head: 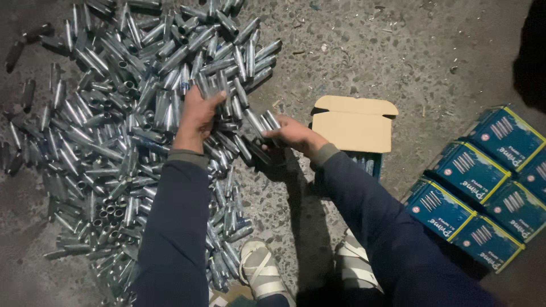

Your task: The person picks up metal canisters from a pile on the ground and places them into cardboard boxes, closing and stacking the boxes when filled.

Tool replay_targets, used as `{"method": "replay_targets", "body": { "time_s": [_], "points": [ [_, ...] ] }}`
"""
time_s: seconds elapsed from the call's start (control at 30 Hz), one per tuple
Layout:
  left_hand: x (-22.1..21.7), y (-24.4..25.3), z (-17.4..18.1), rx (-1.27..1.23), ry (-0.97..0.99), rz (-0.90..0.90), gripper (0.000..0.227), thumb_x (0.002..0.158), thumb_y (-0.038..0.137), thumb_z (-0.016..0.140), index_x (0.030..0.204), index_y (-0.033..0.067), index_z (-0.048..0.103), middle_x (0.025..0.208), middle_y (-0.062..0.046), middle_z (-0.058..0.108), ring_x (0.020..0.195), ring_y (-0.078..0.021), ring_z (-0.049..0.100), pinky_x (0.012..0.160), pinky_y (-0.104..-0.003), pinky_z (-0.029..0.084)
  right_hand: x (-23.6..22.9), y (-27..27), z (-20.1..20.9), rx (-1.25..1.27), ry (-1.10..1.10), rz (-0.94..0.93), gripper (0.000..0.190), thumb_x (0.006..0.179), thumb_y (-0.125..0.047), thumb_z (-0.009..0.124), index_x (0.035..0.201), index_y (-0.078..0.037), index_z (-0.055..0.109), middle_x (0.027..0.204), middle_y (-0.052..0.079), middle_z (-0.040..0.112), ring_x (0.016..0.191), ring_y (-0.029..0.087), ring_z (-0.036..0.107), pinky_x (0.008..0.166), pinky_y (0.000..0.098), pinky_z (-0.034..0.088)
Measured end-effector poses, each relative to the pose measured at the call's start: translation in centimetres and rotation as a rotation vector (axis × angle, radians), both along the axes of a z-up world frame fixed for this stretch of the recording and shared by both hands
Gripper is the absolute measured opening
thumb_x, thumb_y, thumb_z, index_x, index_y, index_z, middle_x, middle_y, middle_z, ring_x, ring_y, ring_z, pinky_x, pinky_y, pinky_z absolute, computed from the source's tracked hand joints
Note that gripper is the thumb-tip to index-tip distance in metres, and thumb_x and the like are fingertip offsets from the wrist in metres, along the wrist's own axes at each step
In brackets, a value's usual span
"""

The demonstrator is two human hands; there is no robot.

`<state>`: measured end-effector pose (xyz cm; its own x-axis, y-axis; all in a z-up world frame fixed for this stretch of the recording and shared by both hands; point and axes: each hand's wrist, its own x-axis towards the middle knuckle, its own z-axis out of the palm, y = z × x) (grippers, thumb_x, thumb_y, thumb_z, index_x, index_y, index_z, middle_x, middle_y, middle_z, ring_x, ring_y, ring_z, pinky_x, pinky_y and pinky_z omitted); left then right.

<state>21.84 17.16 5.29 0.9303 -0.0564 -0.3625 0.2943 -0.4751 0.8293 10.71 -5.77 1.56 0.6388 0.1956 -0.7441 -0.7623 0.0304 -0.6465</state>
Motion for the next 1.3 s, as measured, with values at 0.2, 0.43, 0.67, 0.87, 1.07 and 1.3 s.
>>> {"method": "replay_targets", "body": {
  "time_s": [0.2, 0.43, 0.67, 0.87, 1.07, 1.3],
  "points": [
    [-0.2, 0.3, -5.0, -0.173, 0.156, -0.014, 0.031, 0.091, 0.016, 0.084, 0.113, 0.0009, 0.069, 0.106, -0.02, 0.073, 0.104, -0.0419, 0.07, 0.08, -0.06, 0.055, -1.3, -2.8, -3.9, -0.298, -0.555, 0.414, 0.035, 0.095, -0.016, 0.065, 0.129, -0.015, 0.074, 0.144, 0.03, 0.054, 0.134, 0.056, 0.05, 0.118, 0.0604, 0.043],
    [-8.8, -9.3, -2.3, -0.232, 0.242, 0.122, 0.043, 0.063, 0.012, 0.092, 0.095, 0.0021, 0.066, 0.081, -0.022, 0.067, 0.07, -0.0367, 0.072, 0.048, -0.05, 0.057, -4.0, -4.0, 2.9, 0.073, -0.208, -0.381, 0.025, 0.078, -0.018, 0.092, 0.09, -0.008, 0.072, 0.073, 0.006, 0.067, 0.068, 0.018, 0.066, 0.064, 0.031, 0.054],
    [-16.6, -13.8, -4.0, 0.199, 0.326, -0.294, 0.083, 0.075, 0.042, 0.092, 0.132, -0.0111, 0.062, 0.128, -0.033, 0.067, 0.122, -0.0523, 0.065, 0.091, -0.065, 0.056, -10.5, -11.2, 4.2, -0.191, -0.127, -0.498, 0.015, 0.077, -0.013, 0.083, 0.086, -0.007, 0.074, 0.065, 0.013, 0.069, 0.058, 0.024, 0.07, 0.052, 0.035, 0.051],
    [-21.1, -17.7, -7.5, 0.279, 0.264, -0.22, 0.055, 0.079, 0.03, 0.094, 0.12, 0.0029, 0.07, 0.111, -0.018, 0.076, 0.113, -0.0406, 0.073, 0.086, -0.058, 0.06, -18.3, -14.2, -6.5, -0.48, 0.0, -0.397, 0.041, 0.071, -0.023, 0.093, 0.107, -0.009, 0.08, 0.092, 0.009, 0.076, 0.092, 0.027, 0.077, 0.082, 0.0403, 0.058],
    [-21.5, -16.5, -8.3, 0.288, 0.159, -0.269, 0.054, 0.074, 0.029, 0.096, 0.112, 0.0009, 0.071, 0.106, -0.02, 0.077, 0.11, -0.0415, 0.073, 0.084, -0.053, 0.06, -18.1, -11.9, -6.4, -0.609, -0.035, -0.216, 0.043, 0.081, -0.03, 0.087, 0.115, -0.004, 0.078, 0.111, 0.02, 0.078, 0.114, 0.039, 0.073, 0.094, 0.0495, 0.057],
    [-21.4, -15.9, -8.5, 0.246, 0.142, -0.313, 0.06, 0.073, 0.034, 0.096, 0.11, -0.0045, 0.07, 0.104, -0.027, 0.075, 0.109, -0.0479, 0.072, 0.083, -0.058, 0.058, -17.6, -8.7, -3.1, -0.733, -0.099, -0.198, 0.038, 0.082, -0.029, 0.085, 0.111, -0.005, 0.078, 0.1, 0.02, 0.079, 0.107, 0.042, 0.075, 0.089, 0.054, 0.06]
  ]
}}
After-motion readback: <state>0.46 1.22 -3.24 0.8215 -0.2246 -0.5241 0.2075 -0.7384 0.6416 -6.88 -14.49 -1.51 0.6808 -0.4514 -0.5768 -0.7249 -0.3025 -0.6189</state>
